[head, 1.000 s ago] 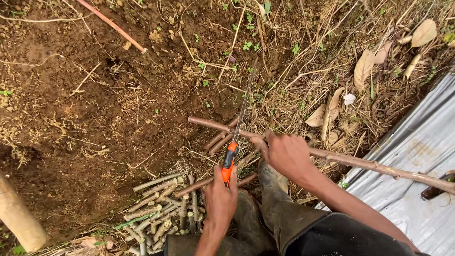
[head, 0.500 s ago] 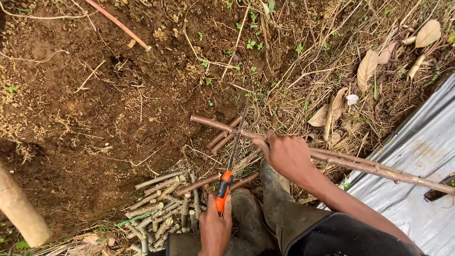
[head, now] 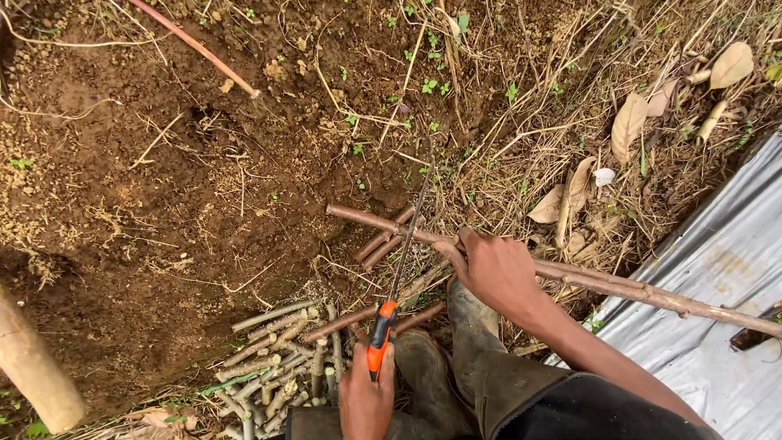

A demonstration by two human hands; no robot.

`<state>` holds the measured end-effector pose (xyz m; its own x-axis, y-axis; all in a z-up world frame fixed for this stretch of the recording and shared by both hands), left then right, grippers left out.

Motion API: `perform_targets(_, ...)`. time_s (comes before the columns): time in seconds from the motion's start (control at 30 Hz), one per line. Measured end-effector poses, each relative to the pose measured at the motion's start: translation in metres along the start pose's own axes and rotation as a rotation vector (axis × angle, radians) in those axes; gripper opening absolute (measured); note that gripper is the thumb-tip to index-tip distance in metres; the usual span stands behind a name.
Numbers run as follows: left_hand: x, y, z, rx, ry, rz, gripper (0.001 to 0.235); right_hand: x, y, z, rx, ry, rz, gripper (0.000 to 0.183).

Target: Sawing long branches into smaller segments using a hand saw

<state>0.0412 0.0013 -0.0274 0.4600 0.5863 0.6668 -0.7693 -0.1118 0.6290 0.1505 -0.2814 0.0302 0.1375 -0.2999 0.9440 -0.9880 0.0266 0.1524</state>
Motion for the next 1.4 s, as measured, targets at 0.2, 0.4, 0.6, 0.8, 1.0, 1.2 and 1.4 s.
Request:
perform_targets(0.2,-0.002,-0.002,0.006,0.078,-0.015,-0.105,0.041,-0.003,0.004,-0.007,0.003,0.024,0.068,0.059)
perform_targets(0.4,0.002,-0.046,0.082,-0.342,0.116,0.027,0.022,0.003,0.004,-0.009,-0.036,0.021,0.001,0.055)
perform_targets(0.6,-0.009,-0.023,0.029,-0.074,0.066,-0.057,0.033,0.002,0.001,-0.001,-0.063,0.000,-0.042,0.051)
perform_targets(0.8,-0.005,0.010,-0.029,-0.178,0.049,0.195,0.019,0.003,0.001,-0.003,-0.080,-0.012,-0.035,0.059)
perform_targets(1.0,0.000,-0.049,0.096,-0.435,0.105,0.085,0.024,-0.008,0.002,-0.001,-0.068,0.083,0.013,0.059)
perform_targets(1.2,-0.006,-0.040,0.046,-0.414,0.111,0.119,0.026,-0.008,0.001,0.006,-0.126,-0.009,-0.055,0.047)
perform_targets(1.4,-0.009,0.000,-0.042,-0.114,0.076,0.211,0.029,-0.011,-0.001,0.008,-0.118,0.014,-0.051,0.044)
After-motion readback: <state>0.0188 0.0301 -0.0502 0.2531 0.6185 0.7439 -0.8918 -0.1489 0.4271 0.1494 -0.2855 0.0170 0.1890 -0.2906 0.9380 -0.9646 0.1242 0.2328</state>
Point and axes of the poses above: each hand's wrist, its own y-axis away from the middle knuckle, its own x-axis out of the back of the hand, z = x × y, the point moved 8 cm from there along -y, towards the middle knuckle, and after that the axes turned 3 degrees about x, right-handed, at the moved point
